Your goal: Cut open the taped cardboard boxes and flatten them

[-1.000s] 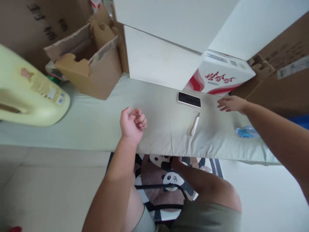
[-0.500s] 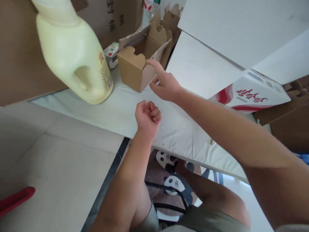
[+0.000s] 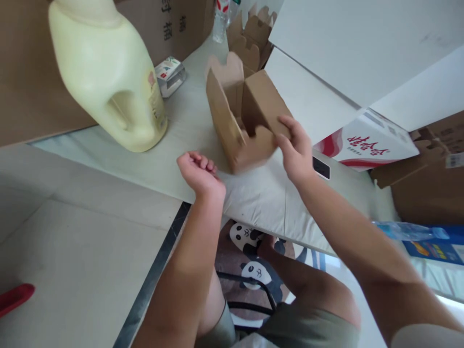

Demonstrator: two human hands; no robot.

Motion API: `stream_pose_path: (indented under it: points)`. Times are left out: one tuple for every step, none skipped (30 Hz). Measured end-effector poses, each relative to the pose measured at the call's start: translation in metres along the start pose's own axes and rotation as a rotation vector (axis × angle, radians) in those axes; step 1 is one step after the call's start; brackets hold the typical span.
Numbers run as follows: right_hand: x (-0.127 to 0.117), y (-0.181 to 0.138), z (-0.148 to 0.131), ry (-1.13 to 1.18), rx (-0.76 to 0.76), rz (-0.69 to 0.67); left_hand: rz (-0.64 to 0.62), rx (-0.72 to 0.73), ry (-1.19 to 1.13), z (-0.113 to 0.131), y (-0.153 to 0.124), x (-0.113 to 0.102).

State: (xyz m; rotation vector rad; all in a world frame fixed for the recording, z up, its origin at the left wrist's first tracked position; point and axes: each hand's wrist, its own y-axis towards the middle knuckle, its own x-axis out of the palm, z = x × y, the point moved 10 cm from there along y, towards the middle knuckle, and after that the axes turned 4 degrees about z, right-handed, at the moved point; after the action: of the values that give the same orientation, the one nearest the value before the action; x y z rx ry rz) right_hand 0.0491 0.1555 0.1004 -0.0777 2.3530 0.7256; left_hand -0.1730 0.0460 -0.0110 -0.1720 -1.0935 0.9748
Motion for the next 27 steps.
stream_pose_path:
  points:
    - [-0.023, -0.024, 0.002, 0.02, 0.02, 0.058, 0.003, 0.084, 0.023, 0.004, 0.0, -0.001]
    - [-0.044, -0.049, 0.006, 0.036, 0.051, 0.112, -0.023, 0.175, 0.055, 0.007, -0.001, 0.002]
    - [-0.063, -0.073, 0.011, 0.057, 0.084, 0.173, -0.081, 0.262, 0.097, 0.01, -0.006, 0.008]
    - [-0.079, -0.097, 0.016, 0.064, 0.115, 0.207, -0.163, 0.335, 0.143, 0.009, -0.012, 0.017]
    - [-0.093, -0.118, 0.02, 0.067, 0.14, 0.254, -0.262, 0.386, 0.189, 0.005, -0.021, 0.028]
    - [-0.104, -0.137, 0.024, 0.054, 0.16, 0.293, -0.356, 0.411, 0.232, -0.001, -0.031, 0.038]
    - [-0.113, -0.152, 0.027, 0.038, 0.178, 0.318, -0.432, 0.417, 0.272, -0.01, -0.041, 0.046]
    - [-0.118, -0.164, 0.029, 0.029, 0.193, 0.335, -0.48, 0.416, 0.311, -0.019, -0.05, 0.052]
    - [-0.122, -0.173, 0.031, 0.028, 0.203, 0.338, -0.505, 0.419, 0.352, -0.027, -0.058, 0.056]
    - [-0.123, -0.179, 0.033, 0.04, 0.205, 0.334, -0.516, 0.429, 0.393, -0.034, -0.064, 0.059]
    - [-0.123, -0.182, 0.034, 0.058, 0.201, 0.326, -0.526, 0.448, 0.428, -0.04, -0.07, 0.062]
    - [-0.123, -0.185, 0.035, 0.073, 0.193, 0.318, -0.552, 0.472, 0.456, -0.046, -0.075, 0.065]
    - [-0.123, -0.186, 0.036, 0.082, 0.184, 0.31, -0.599, 0.502, 0.476, -0.051, -0.081, 0.069]
    - [-0.124, -0.187, 0.038, 0.086, 0.177, 0.302, -0.657, 0.54, 0.49, -0.055, -0.086, 0.073]
    - [-0.124, -0.187, 0.04, 0.089, 0.179, 0.295, -0.721, 0.589, 0.503, -0.058, -0.091, 0.077]
    - [-0.125, -0.188, 0.042, 0.094, 0.188, 0.285, -0.779, 0.649, 0.522, -0.059, -0.096, 0.08]
    - [-0.127, -0.188, 0.045, 0.102, 0.199, 0.276, -0.82, 0.724, 0.545, -0.06, -0.102, 0.083]
    - [-0.128, -0.189, 0.048, 0.113, 0.211, 0.271, -0.842, 0.802, 0.576, -0.059, -0.107, 0.084]
    - [-0.13, -0.19, 0.05, 0.122, 0.221, 0.267, -0.851, 0.871, 0.613, -0.059, -0.112, 0.085]
    - [-0.132, -0.191, 0.052, 0.124, 0.229, 0.264, -0.852, 0.905, 0.646, -0.059, -0.116, 0.087]
    - [-0.133, -0.192, 0.054, 0.123, 0.235, 0.258, -0.824, 0.908, 0.664, -0.059, -0.118, 0.087]
    - [-0.133, -0.194, 0.055, 0.12, 0.238, 0.249, -0.779, 0.87, 0.685, -0.06, -0.117, 0.087]
    - [-0.131, -0.196, 0.056, 0.118, 0.237, 0.24, -0.723, 0.788, 0.716, -0.064, -0.113, 0.086]
    - [-0.13, -0.198, 0.057, 0.116, 0.231, 0.236, -0.678, 0.67, 0.764, -0.071, -0.109, 0.085]
    - [-0.129, -0.2, 0.057, 0.117, 0.224, 0.245, -0.651, 0.53, 0.817, -0.082, -0.106, 0.085]
    - [-0.129, -0.203, 0.057, 0.123, 0.218, 0.267, -0.641, 0.39, 0.864, -0.094, -0.104, 0.084]
    - [-0.128, -0.206, 0.057, 0.137, 0.214, 0.293, -0.644, 0.264, 0.899, -0.105, -0.105, 0.083]
